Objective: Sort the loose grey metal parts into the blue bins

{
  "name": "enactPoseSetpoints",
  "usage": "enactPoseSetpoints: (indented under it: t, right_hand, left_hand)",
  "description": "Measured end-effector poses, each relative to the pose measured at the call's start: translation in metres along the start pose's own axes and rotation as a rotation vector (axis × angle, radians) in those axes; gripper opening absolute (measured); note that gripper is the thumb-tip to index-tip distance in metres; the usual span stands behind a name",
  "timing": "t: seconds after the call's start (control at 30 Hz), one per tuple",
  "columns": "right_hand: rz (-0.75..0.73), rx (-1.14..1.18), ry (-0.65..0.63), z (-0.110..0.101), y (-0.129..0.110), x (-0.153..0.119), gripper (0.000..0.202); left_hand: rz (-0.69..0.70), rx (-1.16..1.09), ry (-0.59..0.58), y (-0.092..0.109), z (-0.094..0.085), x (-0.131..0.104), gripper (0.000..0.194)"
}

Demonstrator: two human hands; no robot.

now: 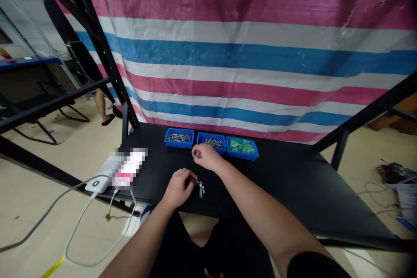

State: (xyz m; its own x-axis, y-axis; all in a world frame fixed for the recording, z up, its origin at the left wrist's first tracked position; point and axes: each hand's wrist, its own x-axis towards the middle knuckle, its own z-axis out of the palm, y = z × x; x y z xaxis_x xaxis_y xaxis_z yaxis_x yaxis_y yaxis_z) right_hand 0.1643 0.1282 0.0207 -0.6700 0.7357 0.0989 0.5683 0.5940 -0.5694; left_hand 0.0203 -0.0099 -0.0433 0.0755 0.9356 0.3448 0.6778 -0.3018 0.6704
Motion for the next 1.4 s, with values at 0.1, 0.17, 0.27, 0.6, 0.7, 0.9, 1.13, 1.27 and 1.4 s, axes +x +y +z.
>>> enactPoseSetpoints:
  t: [0.1, 0.17, 0.27, 0.6, 0.7, 0.9, 1.13, 1.27, 1.4]
  right_hand:
    - [0.02, 0.178, 0.321, 0.002, -0.007, 0.015, 0.024]
    - [0.023, 0.182, 0.332, 0.003, -0.008, 0.012, 0.022]
    - [0.0, 0.069, 0.173, 0.004, -0.004, -0.003, 0.018]
    - [0.049, -0.019, -0.347, 0.003, -0.009, -0.048, 0.02]
    - [0.068, -0.063, -0.333, 0.009, -0.01, -0.058, 0.021]
    - [0.036, 0.009, -0.24, 0.02, 0.0, -0.071, 0.012]
    - [0.109, -0.106, -0.095, 0.02, 0.01, -0.07, 0.006]
    - [0.213, -0.222, -0.009, 0.014, 0.019, -0.074, 0.007]
    - [0.131, -0.193, -0.079, 0.004, 0.027, -0.08, 0.006]
  left_hand:
    - [0.006, -0.002, 0.006, -0.001, 0.001, 0.0, 0.022]
    - [0.007, -0.008, 0.005, 0.0, 0.001, 0.0, 0.021]
    - [0.0, -0.018, 0.0, 0.002, 0.0, 0.0, 0.02]
    - [-0.077, -0.068, 0.137, -0.013, 0.004, 0.0, 0.025]
    - [-0.077, -0.078, 0.128, -0.013, 0.003, 0.0, 0.023]
    - [-0.057, -0.077, 0.098, -0.008, 0.001, 0.001, 0.024]
    - [-0.032, -0.102, 0.1, -0.005, -0.001, 0.0, 0.019]
    - [0.061, -0.092, 0.023, 0.007, -0.007, -0.003, 0.017]
    - [0.12, 0.026, -0.1, 0.016, -0.011, -0.004, 0.037]
